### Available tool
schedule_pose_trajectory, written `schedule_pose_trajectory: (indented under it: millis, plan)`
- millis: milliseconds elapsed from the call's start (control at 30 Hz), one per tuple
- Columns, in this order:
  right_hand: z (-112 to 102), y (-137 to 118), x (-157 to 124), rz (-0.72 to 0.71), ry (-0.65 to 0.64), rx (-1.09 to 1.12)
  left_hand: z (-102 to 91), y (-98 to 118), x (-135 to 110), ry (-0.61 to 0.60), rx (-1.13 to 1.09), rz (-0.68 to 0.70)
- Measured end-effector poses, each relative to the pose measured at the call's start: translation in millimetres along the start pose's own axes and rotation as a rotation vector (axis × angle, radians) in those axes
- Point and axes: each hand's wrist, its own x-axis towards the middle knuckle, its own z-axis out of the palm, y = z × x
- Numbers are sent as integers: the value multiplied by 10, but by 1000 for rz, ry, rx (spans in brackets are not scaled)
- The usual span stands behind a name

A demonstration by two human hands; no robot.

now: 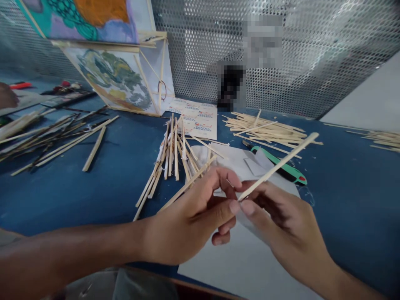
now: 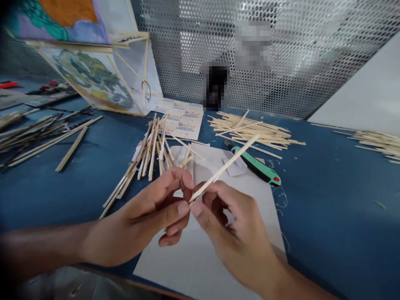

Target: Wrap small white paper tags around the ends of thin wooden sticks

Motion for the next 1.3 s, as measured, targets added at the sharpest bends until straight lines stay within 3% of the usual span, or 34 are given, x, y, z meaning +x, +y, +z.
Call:
schedule_pose_trajectory:
  millis: [167,367,633,800,967,1167,1300]
  plan:
    - [-10,11,11,-5,36,-11,12,-11,0,25,118,-38]
    - [-39,26,-12,33,-45,40,-16,-36,-15,-70,283,-40]
    - [-63,111,27,266,-14,421,-131,32,78,26,435,40]
    - [-108,139,96,175,132,230,-140,26,77,-7,476,16]
    - [-104,101,109,85,96,192,-117,27,50,10,772,70]
    - [-129,77,102,157,124,72,-154,-16,56,98,1056,167]
    - [-138,109,100,167,99,145,-183,8,60,103,1172,232]
